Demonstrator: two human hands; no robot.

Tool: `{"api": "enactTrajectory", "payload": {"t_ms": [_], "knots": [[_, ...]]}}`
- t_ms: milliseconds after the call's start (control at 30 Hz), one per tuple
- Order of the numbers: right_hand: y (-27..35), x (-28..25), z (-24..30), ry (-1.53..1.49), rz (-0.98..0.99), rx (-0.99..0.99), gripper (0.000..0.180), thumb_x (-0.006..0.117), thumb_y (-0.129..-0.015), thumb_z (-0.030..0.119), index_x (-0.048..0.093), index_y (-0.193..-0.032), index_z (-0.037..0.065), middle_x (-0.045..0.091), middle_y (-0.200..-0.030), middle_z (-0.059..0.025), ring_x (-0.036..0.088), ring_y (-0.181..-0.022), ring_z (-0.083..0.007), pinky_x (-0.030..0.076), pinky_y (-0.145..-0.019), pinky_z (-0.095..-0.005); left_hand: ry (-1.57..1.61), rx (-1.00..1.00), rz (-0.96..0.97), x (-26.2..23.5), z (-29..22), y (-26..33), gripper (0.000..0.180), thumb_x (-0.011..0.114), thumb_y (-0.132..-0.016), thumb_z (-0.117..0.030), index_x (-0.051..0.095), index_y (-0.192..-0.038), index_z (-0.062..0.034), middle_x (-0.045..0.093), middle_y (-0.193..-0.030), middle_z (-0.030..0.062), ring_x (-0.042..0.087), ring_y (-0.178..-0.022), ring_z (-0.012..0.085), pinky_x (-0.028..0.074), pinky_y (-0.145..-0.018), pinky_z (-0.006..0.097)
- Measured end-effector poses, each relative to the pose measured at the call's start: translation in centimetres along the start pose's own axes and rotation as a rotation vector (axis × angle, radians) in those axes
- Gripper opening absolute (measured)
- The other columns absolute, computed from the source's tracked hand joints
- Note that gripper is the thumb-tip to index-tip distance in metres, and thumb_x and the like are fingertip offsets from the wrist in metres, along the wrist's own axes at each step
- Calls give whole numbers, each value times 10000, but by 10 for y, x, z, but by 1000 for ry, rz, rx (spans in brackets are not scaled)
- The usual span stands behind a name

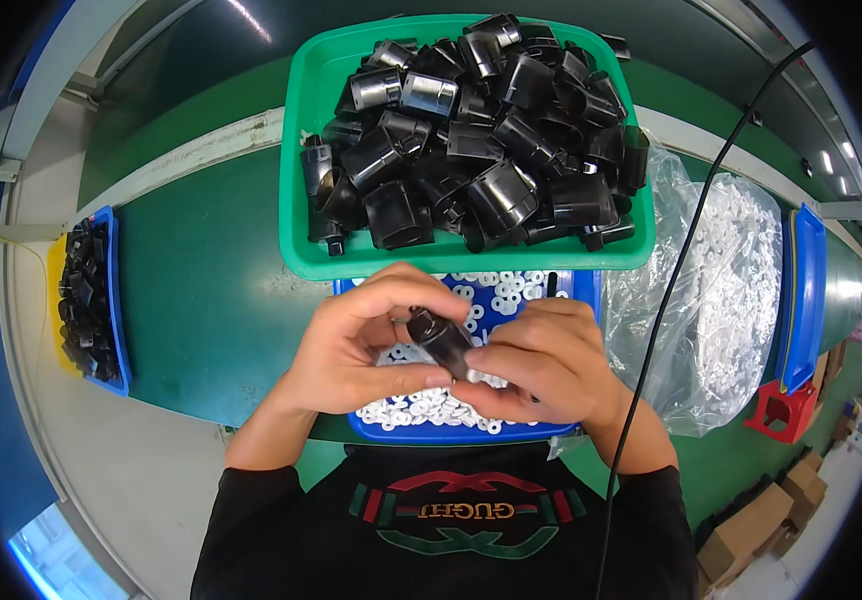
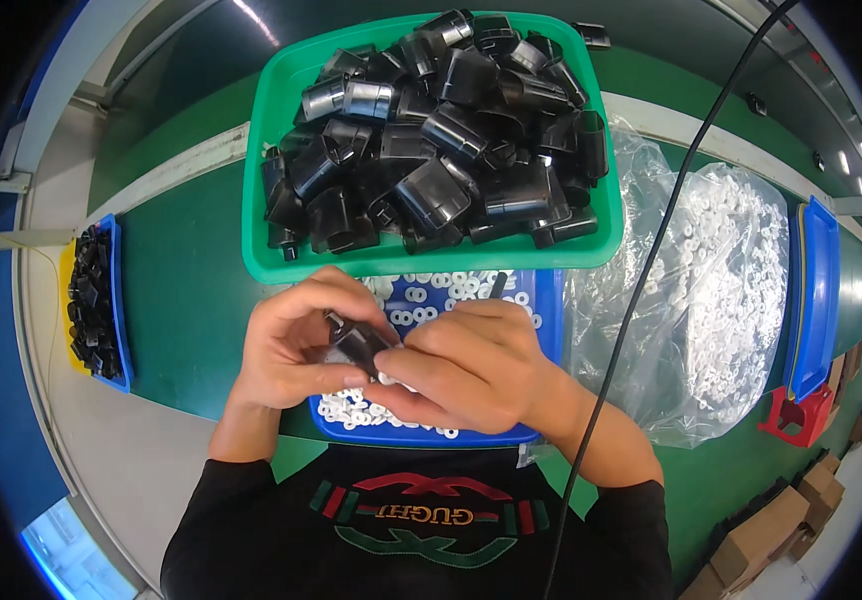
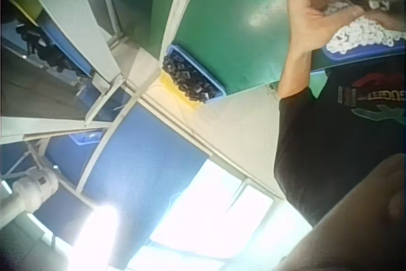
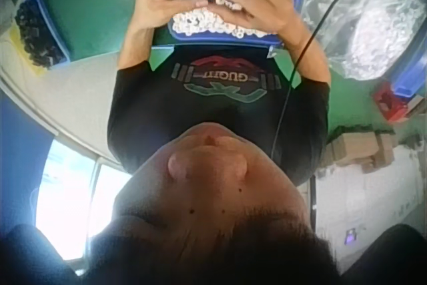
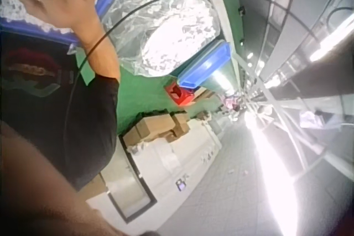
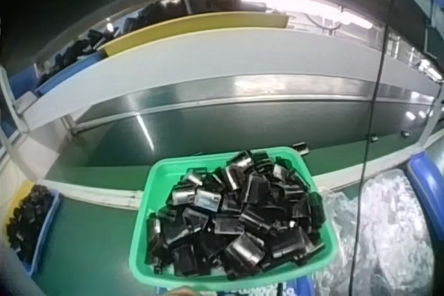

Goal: The person repeatedly picks up black plastic cylindrical components from a green bin and inserts small white circular washers into them using a thin black tool. The person handles the items one at a time, inserting the washers into the center of the black components and placing the finished units back into the bin.

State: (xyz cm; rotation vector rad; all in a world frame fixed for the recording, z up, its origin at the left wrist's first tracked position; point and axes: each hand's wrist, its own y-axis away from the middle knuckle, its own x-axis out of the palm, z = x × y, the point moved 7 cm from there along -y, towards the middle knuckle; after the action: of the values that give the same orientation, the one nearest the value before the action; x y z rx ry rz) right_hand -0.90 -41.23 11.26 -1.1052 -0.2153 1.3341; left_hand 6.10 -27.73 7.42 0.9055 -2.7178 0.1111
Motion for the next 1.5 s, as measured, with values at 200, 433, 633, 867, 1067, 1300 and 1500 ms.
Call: {"api": "enactTrajectory", "payload": {"t_ms": [200, 433, 633, 867, 1067, 1300, 1500], "knots": [[10, -15, -1, -172, -38, 87, 408, 878, -703, 314, 658, -970, 98, 588, -807, -23, 584, -567, -162, 459, -503, -264, 466, 59, 109, 10, 23, 2, 398, 783, -738, 92, 565, -1051, -22, 646, -1144, 207, 625, -1126, 275, 512, -961, 393], [14, -16, 2, -168, 5, 92, 409, 887, -679, 304, 689, -990, 128, 511, -887, -20, 544, -568, -143, 435, -500, -249, 349, 148, 142, 22, 30, -1, 386, 706, -786, 129, 551, -1121, 17, 509, -1251, 230, 562, -1215, 329, 512, -985, 429], [9, -9, 2, -84, 9, 80, 359, 866, -715, 375, 697, -942, 153, 480, -705, 11, 472, -480, -104, 361, -425, -243, 341, 167, 133, 25, 32, -2, 358, 683, -799, 138, 501, -1055, -34, 490, -1256, 233, 527, -1252, 347, 500, -1030, 443], [11, -2, 3, -45, -11, 97, 533, 918, -630, 393, 647, -1024, 157, 473, -853, -15, 496, -554, -116, 371, -469, -245, 250, 277, 107, 24, 29, 1, 345, 684, -802, 128, 516, -1043, -52, 492, -1238, 224, 530, -1243, 346, 462, -1060, 476], [11, 1, 4, -32, 85, 116, 625, 941, -602, 362, 607, -1091, 162, 448, -981, -54, 517, -645, -124, 378, -497, -246, 259, 335, 91, 22, 28, 2, 354, 717, -797, 97, 517, -1046, -55, 494, -1232, 224, 539, -1226, 343, 461, -1061, 481], [10, 0, 3, -44, 89, 129, 638, 944, -611, 298, 597, -1111, 107, 477, -988, -71, 550, -724, -136, 466, -555, -249, 190, 321, 68, 23, 27, 2, 384, 764, -789, 42, 507, -1056, -57, 499, -1213, 219, 538, -1225, 344, 473, -1053, 476], [9, 0, 0, -63, -37, 131, 546, 905, -617, 240, 670, -1080, 72, 587, -978, -67, 598, -705, -144, 467, -526, -224, -62, 532, -9, 21, 12, 4, 347, 735, -783, 70, 551, -1052, -50, 506, -1218, 221, 547, -1196, 372, 498, -1023, 466]]}}
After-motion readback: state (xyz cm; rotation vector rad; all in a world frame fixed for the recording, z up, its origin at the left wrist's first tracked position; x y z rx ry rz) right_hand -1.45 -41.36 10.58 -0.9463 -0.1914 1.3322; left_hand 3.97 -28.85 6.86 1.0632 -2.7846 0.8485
